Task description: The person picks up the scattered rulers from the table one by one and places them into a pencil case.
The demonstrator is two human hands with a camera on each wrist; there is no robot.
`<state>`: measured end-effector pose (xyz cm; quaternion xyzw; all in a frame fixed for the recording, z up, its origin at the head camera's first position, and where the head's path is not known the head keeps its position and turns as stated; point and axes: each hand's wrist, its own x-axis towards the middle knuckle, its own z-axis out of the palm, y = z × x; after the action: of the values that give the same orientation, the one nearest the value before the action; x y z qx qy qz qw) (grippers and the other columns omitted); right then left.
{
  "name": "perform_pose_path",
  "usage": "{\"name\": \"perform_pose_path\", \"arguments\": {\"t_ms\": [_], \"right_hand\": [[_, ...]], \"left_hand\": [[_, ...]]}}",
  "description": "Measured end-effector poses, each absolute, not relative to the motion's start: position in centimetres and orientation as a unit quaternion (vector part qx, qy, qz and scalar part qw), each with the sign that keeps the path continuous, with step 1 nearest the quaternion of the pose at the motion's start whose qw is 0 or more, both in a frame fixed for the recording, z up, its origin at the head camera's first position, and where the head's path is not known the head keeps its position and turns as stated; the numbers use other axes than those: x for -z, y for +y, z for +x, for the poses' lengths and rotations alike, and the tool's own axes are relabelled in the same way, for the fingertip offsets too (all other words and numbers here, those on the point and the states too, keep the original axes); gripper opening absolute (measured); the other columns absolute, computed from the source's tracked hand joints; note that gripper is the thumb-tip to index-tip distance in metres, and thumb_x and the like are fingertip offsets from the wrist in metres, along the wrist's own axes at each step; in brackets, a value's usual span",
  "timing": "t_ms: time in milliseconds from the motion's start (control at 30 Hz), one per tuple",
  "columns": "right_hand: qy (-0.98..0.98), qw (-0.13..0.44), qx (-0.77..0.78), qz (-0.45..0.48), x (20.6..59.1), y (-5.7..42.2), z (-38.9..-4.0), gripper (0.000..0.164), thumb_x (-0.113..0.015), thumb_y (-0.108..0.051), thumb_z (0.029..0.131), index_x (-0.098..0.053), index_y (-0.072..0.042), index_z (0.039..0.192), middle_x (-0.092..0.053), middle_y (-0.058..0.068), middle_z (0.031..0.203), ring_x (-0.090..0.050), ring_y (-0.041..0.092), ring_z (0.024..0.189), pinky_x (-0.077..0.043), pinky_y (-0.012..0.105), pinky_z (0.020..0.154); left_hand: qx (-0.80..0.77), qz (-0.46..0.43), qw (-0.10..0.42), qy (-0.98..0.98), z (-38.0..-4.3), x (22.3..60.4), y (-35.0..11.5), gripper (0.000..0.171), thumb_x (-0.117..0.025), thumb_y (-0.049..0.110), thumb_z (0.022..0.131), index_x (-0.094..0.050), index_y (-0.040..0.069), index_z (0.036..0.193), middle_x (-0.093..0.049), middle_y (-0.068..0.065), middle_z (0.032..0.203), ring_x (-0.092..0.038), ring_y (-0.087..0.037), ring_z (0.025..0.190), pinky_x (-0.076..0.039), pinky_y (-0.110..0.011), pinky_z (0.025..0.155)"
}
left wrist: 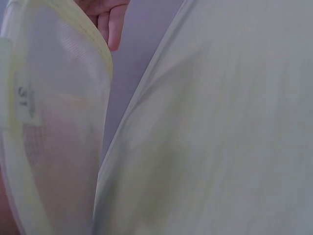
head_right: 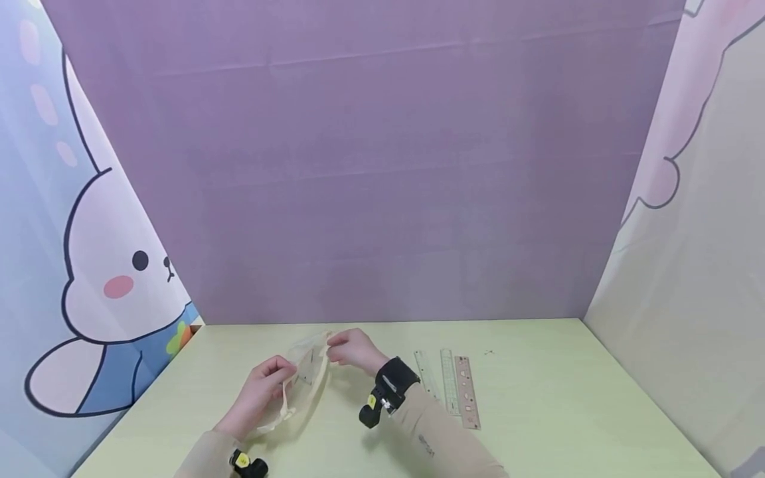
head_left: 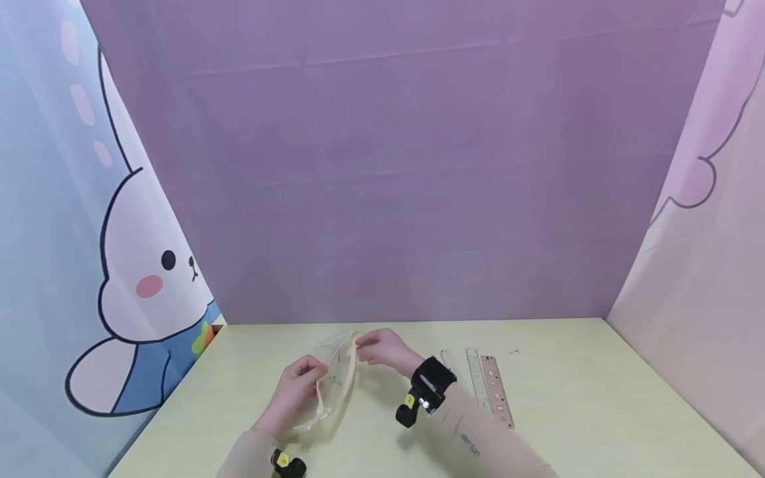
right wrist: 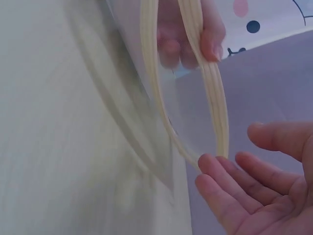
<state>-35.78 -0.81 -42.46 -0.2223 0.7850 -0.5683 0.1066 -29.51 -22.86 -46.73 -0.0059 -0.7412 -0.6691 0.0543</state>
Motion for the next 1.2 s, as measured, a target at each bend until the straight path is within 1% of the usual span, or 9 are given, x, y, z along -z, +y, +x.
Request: {"name": "perform_pose_path", "arguments": {"t_ms": [100, 200, 333, 533, 733, 900, 1033, 1200], "right_hand": [[0.786, 0.093, 0.566, -0.233, 42.2, 0.9, -36.5, 0.036, -0.066, -0.006, 0.087, -0.061, 0.008, 0.119, -0.065, 0.020, 0.113, -0.066, 0.025, 0.094, -0.054, 0.036, 0.082], [0.787, 0.084, 0.564, -0.233, 42.1, 2.9, -37.2, 0.035, -0.064, -0.008, 0.089, -0.061, 0.007, 0.120, -0.064, 0.021, 0.116, -0.066, 0.026, 0.096, -0.053, 0.036, 0.084], [0.792, 0.077, 0.565, -0.219, 42.1, 5.5, -38.2, 0.034, -0.064, -0.009, 0.090, -0.061, 0.006, 0.121, -0.064, 0.018, 0.117, -0.065, 0.027, 0.099, -0.052, 0.038, 0.086], [0.813, 0.065, 0.539, -0.213, 42.2, 8.5, -39.1, 0.033, -0.063, -0.010, 0.092, -0.061, 0.006, 0.121, -0.062, 0.022, 0.120, -0.064, 0.028, 0.101, -0.052, 0.041, 0.087], [0.838, 0.054, 0.502, -0.209, 42.5, 10.6, -39.6, 0.031, -0.062, -0.011, 0.093, -0.062, 0.003, 0.121, -0.063, 0.018, 0.118, -0.062, 0.029, 0.105, -0.052, 0.039, 0.086], [0.850, 0.047, 0.481, -0.209, 43.0, 12.1, -39.8, 0.029, -0.062, -0.013, 0.094, -0.063, 0.001, 0.119, -0.064, 0.014, 0.117, -0.059, 0.030, 0.108, -0.051, 0.039, 0.086], [0.852, 0.044, 0.482, -0.202, 43.2, 13.3, -39.7, 0.031, -0.062, -0.015, 0.094, -0.063, 0.000, 0.121, -0.063, 0.015, 0.119, -0.058, 0.032, 0.112, -0.050, 0.041, 0.088], [0.853, 0.042, 0.478, -0.204, 43.7, 14.5, -39.8, 0.036, -0.062, -0.016, 0.094, -0.060, 0.003, 0.125, -0.062, 0.018, 0.121, -0.057, 0.034, 0.113, -0.046, 0.046, 0.093]], "left_hand": [[0.669, -0.007, 0.055, -0.741, -29.7, 46.7, -22.9, 0.014, -0.065, 0.011, 0.089, -0.063, -0.001, 0.096, -0.057, -0.010, 0.086, -0.050, -0.015, 0.070, -0.045, -0.025, 0.061], [0.669, -0.006, 0.054, -0.742, -29.8, 46.8, -23.0, 0.014, -0.065, 0.011, 0.090, -0.062, -0.001, 0.097, -0.057, -0.009, 0.086, -0.049, -0.015, 0.070, -0.045, -0.025, 0.061], [0.669, -0.004, 0.054, -0.741, -29.8, 46.8, -22.9, 0.017, -0.065, 0.012, 0.090, -0.062, -0.002, 0.098, -0.058, -0.010, 0.089, -0.051, -0.016, 0.073, -0.046, -0.025, 0.062], [0.663, 0.004, 0.056, -0.747, -29.8, 46.6, -22.8, 0.015, -0.065, 0.013, 0.089, -0.062, 0.000, 0.097, -0.059, -0.011, 0.092, -0.053, -0.017, 0.076, -0.048, -0.028, 0.064], [0.666, 0.005, 0.056, -0.744, -29.6, 46.6, -22.8, 0.015, -0.066, 0.011, 0.088, -0.062, -0.001, 0.096, -0.058, -0.008, 0.087, -0.051, -0.016, 0.072, -0.046, -0.026, 0.062], [0.667, 0.010, 0.052, -0.744, -29.7, 46.8, -23.0, 0.015, -0.066, 0.011, 0.088, -0.062, -0.001, 0.096, -0.057, -0.007, 0.087, -0.052, -0.016, 0.074, -0.047, -0.026, 0.063], [0.668, 0.012, 0.048, -0.743, -29.7, 47.0, -23.1, 0.014, -0.066, 0.011, 0.088, -0.063, -0.001, 0.094, -0.057, -0.007, 0.087, -0.052, -0.017, 0.074, -0.047, -0.026, 0.063], [0.680, 0.016, 0.042, -0.732, -29.7, 47.2, -23.4, 0.014, -0.066, 0.009, 0.086, -0.063, -0.002, 0.094, -0.057, -0.005, 0.088, -0.052, -0.016, 0.074, -0.047, -0.026, 0.063]]}}
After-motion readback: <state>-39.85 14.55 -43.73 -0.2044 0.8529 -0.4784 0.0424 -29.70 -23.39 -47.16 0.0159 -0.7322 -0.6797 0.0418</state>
